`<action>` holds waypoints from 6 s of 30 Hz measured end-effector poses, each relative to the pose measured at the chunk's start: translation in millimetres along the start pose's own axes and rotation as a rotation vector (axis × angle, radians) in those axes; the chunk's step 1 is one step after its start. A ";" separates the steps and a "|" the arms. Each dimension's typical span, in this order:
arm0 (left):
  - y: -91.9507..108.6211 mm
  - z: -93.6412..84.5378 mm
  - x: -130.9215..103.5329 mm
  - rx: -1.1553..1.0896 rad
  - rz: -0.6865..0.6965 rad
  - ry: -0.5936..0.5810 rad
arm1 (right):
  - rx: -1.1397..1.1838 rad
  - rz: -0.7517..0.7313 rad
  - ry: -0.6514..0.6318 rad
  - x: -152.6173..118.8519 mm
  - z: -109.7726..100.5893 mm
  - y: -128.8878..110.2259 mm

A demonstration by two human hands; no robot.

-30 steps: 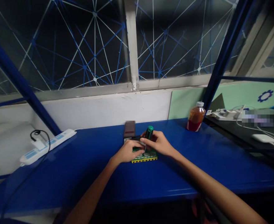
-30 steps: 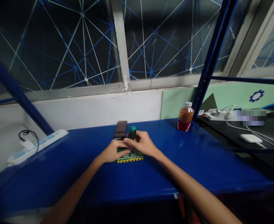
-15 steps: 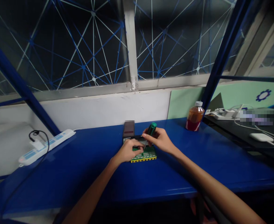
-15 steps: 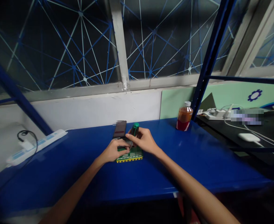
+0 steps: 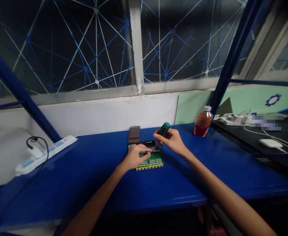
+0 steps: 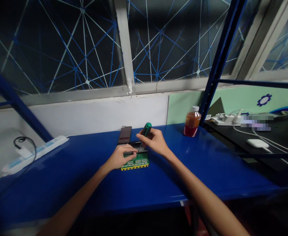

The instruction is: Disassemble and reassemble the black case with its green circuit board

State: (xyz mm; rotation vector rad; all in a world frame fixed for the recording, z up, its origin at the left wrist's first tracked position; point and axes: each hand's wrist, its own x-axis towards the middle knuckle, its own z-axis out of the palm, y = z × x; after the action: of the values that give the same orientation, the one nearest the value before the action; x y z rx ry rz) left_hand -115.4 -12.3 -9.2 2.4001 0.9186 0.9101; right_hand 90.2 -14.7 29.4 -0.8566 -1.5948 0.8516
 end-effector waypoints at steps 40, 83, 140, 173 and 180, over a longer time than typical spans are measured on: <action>-24.2 -60.4 -3.3 -0.147 -0.135 -0.190 | -0.110 -0.024 -0.133 41.8 53.8 -11.7; -39.2 -42.7 -10.1 -0.174 -0.220 -0.126 | -0.458 -0.259 -0.202 26.3 65.1 2.9; -32.3 -44.1 -9.3 -0.110 -0.178 -0.145 | -0.194 -0.059 -0.344 24.1 60.9 6.6; -31.3 -43.4 -11.8 -0.132 -0.111 -0.141 | -0.109 -0.017 -0.390 24.8 62.7 17.7; -29.9 -42.2 -11.1 -0.133 -0.168 -0.092 | -0.138 -0.014 -0.374 24.6 62.3 14.9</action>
State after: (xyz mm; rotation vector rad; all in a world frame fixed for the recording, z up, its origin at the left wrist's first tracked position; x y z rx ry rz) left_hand -164.2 6.6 -1.4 2.1970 0.9759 0.7664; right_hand 26.5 8.2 17.9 -0.8139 -2.0026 0.9394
